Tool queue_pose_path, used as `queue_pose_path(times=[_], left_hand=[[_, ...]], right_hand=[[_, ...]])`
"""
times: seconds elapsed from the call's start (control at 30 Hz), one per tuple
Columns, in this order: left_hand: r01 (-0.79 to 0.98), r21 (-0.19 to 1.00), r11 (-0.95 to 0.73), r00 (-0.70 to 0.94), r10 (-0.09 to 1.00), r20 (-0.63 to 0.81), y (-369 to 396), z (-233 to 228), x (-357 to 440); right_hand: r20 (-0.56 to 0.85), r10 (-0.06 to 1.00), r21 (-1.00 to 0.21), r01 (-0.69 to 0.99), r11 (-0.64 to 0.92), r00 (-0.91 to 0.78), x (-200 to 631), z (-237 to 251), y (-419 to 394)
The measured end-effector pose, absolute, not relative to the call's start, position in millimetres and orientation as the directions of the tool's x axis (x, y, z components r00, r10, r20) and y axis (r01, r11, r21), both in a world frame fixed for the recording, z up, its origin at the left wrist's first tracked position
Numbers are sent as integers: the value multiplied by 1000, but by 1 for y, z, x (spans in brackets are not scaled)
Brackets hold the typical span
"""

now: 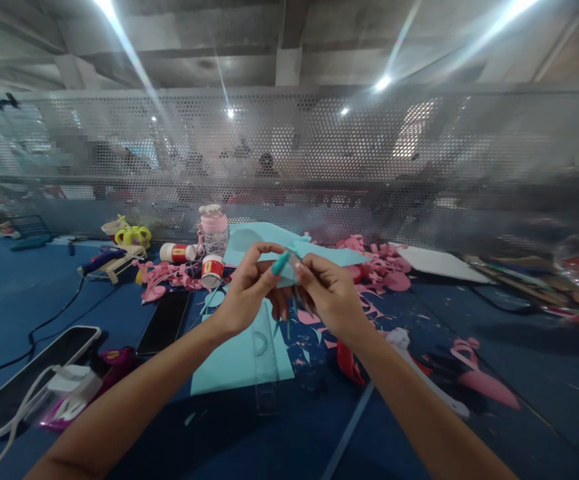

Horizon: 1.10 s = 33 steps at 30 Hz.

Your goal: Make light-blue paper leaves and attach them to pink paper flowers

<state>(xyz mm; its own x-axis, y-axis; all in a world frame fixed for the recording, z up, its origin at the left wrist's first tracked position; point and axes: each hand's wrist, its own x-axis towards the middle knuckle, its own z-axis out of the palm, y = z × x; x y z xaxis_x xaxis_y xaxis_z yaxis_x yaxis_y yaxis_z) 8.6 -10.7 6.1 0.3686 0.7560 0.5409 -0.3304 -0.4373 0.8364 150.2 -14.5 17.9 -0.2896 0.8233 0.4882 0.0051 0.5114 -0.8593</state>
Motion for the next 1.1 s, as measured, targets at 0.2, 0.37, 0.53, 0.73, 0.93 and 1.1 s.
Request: queue_pose_path(times=[0.2, 0.37, 0.53, 0.73, 0.93, 1.1], left_hand=[[-73, 751, -656, 431, 658, 617, -2, 9, -12], [207, 608, -767, 536, 608, 585, -3, 14, -21], [310, 528, -791, 504, 607, 614, -5, 14, -21], [367, 468, -804, 486, 594, 641, -7, 14, -21], [351, 430, -832, 510, 555, 657, -6, 12, -23], [437, 309, -845, 540, 521, 661, -6, 12, -21]], right_hand=[[390, 865, -919, -75, 387, -315, 155, 26, -12], [328, 858, -944, -89, 319, -395, 156, 28, -13], [334, 862, -943, -120, 312, -382, 156, 23, -11], [375, 836, -925, -101, 367, -400, 153, 26, -17], [341, 841, -936, -72, 344, -419, 151, 30, -20], [349, 848, -935, -84, 345, -398, 150, 29, -20]])
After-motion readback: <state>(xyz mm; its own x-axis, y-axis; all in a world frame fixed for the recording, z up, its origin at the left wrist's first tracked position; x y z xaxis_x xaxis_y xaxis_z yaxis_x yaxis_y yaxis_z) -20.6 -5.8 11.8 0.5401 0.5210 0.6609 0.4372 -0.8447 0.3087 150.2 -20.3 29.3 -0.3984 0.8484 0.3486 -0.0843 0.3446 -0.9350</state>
